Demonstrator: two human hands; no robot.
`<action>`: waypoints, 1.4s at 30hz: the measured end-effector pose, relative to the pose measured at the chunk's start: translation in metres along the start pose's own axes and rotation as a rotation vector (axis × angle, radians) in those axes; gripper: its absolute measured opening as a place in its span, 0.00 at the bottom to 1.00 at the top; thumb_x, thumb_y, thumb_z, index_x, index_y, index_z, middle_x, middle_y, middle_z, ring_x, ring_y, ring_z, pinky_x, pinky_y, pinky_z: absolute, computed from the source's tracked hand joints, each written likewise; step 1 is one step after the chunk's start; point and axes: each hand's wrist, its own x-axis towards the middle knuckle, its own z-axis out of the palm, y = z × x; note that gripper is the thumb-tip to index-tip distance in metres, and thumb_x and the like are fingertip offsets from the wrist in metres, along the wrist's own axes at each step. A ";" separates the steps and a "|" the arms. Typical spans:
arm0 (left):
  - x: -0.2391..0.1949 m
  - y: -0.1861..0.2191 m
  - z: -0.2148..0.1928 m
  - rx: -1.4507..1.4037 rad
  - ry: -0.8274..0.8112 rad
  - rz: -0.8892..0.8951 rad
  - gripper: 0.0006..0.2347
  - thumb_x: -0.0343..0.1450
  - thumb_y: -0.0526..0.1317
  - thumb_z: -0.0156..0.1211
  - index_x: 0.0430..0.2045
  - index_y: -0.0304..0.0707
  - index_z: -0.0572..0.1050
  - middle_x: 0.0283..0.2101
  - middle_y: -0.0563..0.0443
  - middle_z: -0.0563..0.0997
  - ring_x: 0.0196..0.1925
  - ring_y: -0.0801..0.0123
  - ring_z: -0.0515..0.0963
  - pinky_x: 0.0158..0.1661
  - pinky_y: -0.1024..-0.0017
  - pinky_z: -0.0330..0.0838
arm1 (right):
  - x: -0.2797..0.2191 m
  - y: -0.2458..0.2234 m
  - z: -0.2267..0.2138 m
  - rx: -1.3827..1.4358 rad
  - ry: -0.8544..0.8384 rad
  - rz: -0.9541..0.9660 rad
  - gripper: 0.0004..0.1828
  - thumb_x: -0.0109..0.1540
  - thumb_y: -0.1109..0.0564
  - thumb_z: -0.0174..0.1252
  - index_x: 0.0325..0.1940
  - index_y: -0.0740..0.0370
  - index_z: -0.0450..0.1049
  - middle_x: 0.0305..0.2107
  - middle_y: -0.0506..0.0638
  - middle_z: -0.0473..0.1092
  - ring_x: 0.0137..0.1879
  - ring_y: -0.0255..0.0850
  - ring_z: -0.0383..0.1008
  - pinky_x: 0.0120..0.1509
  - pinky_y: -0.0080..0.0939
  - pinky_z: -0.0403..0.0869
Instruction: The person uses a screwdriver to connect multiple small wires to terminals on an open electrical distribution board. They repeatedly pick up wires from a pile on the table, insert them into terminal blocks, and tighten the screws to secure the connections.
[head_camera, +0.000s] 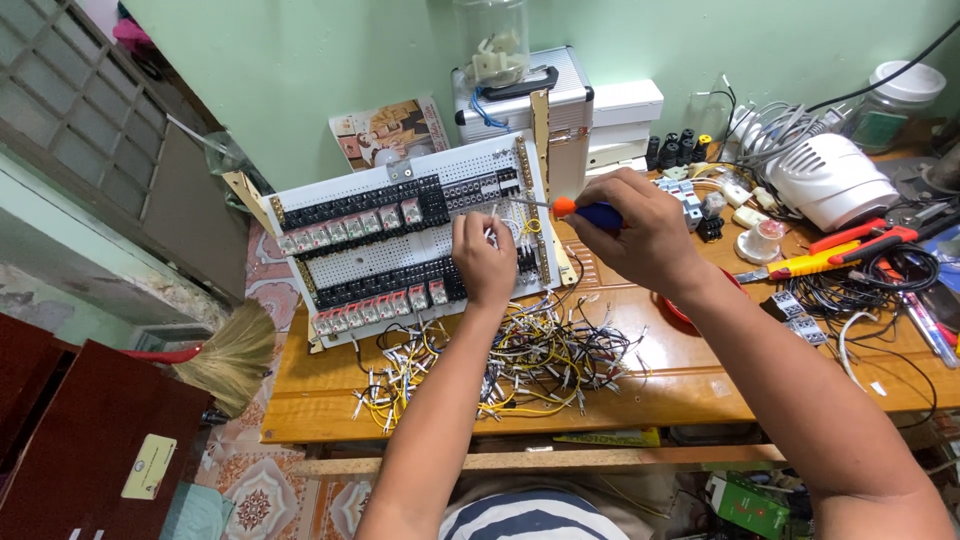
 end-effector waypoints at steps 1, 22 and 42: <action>-0.001 0.000 0.001 0.000 -0.001 0.002 0.06 0.71 0.28 0.54 0.24 0.39 0.71 0.28 0.51 0.71 0.28 0.65 0.75 0.30 0.73 0.72 | -0.003 0.002 0.000 0.000 0.003 0.000 0.12 0.57 0.70 0.72 0.41 0.67 0.78 0.37 0.61 0.74 0.44 0.60 0.80 0.51 0.54 0.78; 0.037 0.017 -0.019 -0.364 -0.442 -0.643 0.04 0.68 0.34 0.62 0.29 0.34 0.82 0.20 0.40 0.83 0.20 0.66 0.84 0.24 0.76 0.81 | 0.004 0.013 0.028 -0.080 0.042 -0.031 0.11 0.57 0.68 0.71 0.40 0.64 0.77 0.34 0.56 0.73 0.38 0.55 0.81 0.41 0.46 0.79; 0.026 0.024 -0.017 -0.187 -0.380 -0.554 0.09 0.67 0.45 0.61 0.26 0.42 0.85 0.16 0.54 0.81 0.21 0.74 0.80 0.25 0.71 0.77 | 0.049 -0.033 0.024 -0.704 -0.489 -0.315 0.04 0.64 0.56 0.63 0.39 0.55 0.73 0.33 0.48 0.66 0.25 0.32 0.73 0.24 0.32 0.76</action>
